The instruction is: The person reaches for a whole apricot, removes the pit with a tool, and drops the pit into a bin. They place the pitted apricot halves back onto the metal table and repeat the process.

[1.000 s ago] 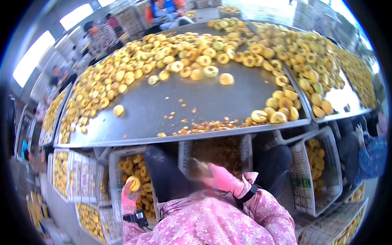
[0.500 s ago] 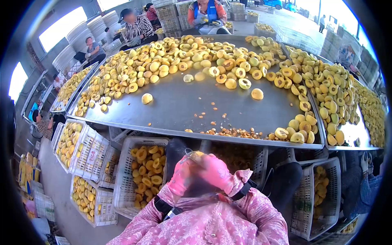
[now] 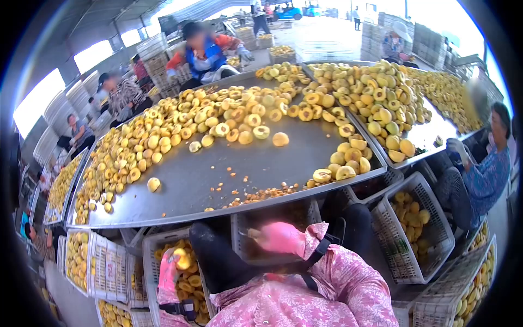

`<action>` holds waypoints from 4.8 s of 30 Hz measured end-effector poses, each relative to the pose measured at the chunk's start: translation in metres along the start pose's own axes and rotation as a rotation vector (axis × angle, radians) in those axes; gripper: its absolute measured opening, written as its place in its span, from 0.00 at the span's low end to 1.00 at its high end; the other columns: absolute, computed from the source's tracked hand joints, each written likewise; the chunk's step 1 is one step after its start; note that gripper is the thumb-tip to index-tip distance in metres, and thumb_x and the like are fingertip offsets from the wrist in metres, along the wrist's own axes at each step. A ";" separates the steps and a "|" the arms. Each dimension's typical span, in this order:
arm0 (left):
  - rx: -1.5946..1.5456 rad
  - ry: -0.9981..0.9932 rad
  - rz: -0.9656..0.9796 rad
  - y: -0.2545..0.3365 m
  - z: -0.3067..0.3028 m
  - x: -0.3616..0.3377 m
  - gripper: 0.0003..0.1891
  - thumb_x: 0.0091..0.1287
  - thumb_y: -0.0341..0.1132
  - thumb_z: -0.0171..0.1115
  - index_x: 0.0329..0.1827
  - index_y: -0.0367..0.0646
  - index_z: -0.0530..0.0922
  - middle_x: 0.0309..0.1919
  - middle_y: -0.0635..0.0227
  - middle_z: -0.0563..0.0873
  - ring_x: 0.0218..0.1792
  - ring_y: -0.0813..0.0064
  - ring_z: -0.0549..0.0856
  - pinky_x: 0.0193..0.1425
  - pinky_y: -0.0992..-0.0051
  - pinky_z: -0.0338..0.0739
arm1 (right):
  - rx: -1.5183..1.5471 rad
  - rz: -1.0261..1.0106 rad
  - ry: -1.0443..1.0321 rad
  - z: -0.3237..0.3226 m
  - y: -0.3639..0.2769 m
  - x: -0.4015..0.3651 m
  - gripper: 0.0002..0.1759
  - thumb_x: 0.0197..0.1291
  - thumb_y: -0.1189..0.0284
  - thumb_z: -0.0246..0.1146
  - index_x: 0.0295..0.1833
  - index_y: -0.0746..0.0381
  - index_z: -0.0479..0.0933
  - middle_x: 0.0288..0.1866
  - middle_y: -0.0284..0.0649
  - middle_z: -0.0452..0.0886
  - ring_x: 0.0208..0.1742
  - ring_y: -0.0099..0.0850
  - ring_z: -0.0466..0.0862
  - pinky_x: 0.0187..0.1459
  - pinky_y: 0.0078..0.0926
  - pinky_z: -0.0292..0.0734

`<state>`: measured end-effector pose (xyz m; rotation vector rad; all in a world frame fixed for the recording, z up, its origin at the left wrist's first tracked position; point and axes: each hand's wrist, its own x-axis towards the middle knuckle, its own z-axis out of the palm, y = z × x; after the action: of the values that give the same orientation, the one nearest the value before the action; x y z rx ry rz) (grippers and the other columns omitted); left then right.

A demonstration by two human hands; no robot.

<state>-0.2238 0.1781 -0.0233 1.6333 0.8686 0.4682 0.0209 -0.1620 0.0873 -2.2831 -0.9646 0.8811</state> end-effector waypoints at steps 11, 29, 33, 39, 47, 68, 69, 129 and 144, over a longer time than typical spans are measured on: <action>0.705 -0.248 0.282 0.231 -0.101 -0.010 0.25 0.55 0.29 0.69 0.56 0.36 0.74 0.49 0.60 0.82 0.42 0.72 0.82 0.46 0.74 0.78 | -0.186 -0.036 0.104 -0.116 0.046 -0.107 0.11 0.52 0.69 0.61 0.40 0.61 0.73 0.24 0.35 0.77 0.24 0.29 0.79 0.26 0.28 0.72; 0.913 -0.653 0.817 0.297 0.266 0.202 0.26 0.55 0.39 0.68 0.55 0.36 0.75 0.47 0.53 0.83 0.51 0.58 0.81 0.57 0.68 0.73 | 0.084 0.013 0.848 -0.289 0.144 -0.046 0.19 0.51 0.72 0.61 0.49 0.70 0.74 0.31 0.34 0.77 0.30 0.23 0.78 0.33 0.19 0.75; 0.785 -0.748 0.788 0.270 0.358 0.262 0.25 0.57 0.40 0.68 0.56 0.37 0.75 0.48 0.54 0.83 0.52 0.60 0.81 0.58 0.69 0.73 | 0.114 0.065 0.917 -0.306 0.216 0.053 0.19 0.48 0.73 0.61 0.48 0.67 0.75 0.26 0.37 0.76 0.26 0.26 0.75 0.30 0.27 0.70; 0.550 -0.744 0.694 0.280 0.486 0.348 0.26 0.59 0.41 0.67 0.57 0.35 0.74 0.50 0.57 0.82 0.52 0.68 0.81 0.55 0.73 0.75 | 0.012 0.133 0.961 -0.407 0.286 0.187 0.22 0.48 0.74 0.62 0.52 0.62 0.73 0.35 0.48 0.80 0.38 0.42 0.81 0.40 0.34 0.74; 0.525 -0.663 0.835 0.255 0.581 0.432 0.23 0.62 0.37 0.65 0.58 0.36 0.74 0.49 0.59 0.82 0.51 0.71 0.80 0.56 0.74 0.73 | -0.020 0.211 0.845 -0.476 0.398 0.337 0.27 0.46 0.68 0.62 0.54 0.64 0.72 0.37 0.49 0.82 0.29 0.36 0.82 0.27 0.32 0.75; 0.352 -0.630 0.912 0.272 0.784 0.463 0.31 0.61 0.44 0.64 0.66 0.43 0.67 0.55 0.56 0.78 0.57 0.63 0.77 0.61 0.71 0.69 | -0.384 0.258 0.596 -0.510 0.376 0.423 0.23 0.49 0.65 0.61 0.52 0.63 0.73 0.42 0.50 0.80 0.45 0.46 0.81 0.45 0.36 0.76; 0.460 -0.591 0.925 0.269 0.798 0.467 0.33 0.60 0.46 0.64 0.67 0.44 0.66 0.56 0.56 0.76 0.58 0.61 0.76 0.61 0.68 0.69 | -0.362 0.302 0.522 -0.509 0.382 0.429 0.22 0.50 0.64 0.60 0.50 0.62 0.74 0.40 0.50 0.81 0.44 0.46 0.81 0.44 0.36 0.76; 0.871 -1.044 0.607 0.272 0.541 0.338 0.26 0.51 0.26 0.68 0.56 0.41 0.75 0.51 0.57 0.79 0.52 0.61 0.80 0.53 0.69 0.77 | 1.128 0.212 0.373 -0.198 0.150 0.190 0.31 0.47 0.78 0.58 0.62 0.63 0.67 0.52 0.49 0.76 0.50 0.45 0.79 0.48 0.36 0.76; 0.802 -1.535 0.876 0.242 0.658 0.217 0.29 0.46 0.30 0.70 0.56 0.47 0.75 0.55 0.60 0.74 0.58 0.56 0.73 0.55 0.63 0.76 | 1.342 0.219 0.033 -0.116 0.132 0.093 0.34 0.49 0.75 0.59 0.65 0.65 0.62 0.49 0.52 0.75 0.50 0.42 0.77 0.52 0.34 0.72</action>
<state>0.4519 -0.1060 0.0108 2.3356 -0.9749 -0.6889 0.2123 -0.1955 0.0438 -1.2013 0.0315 1.0843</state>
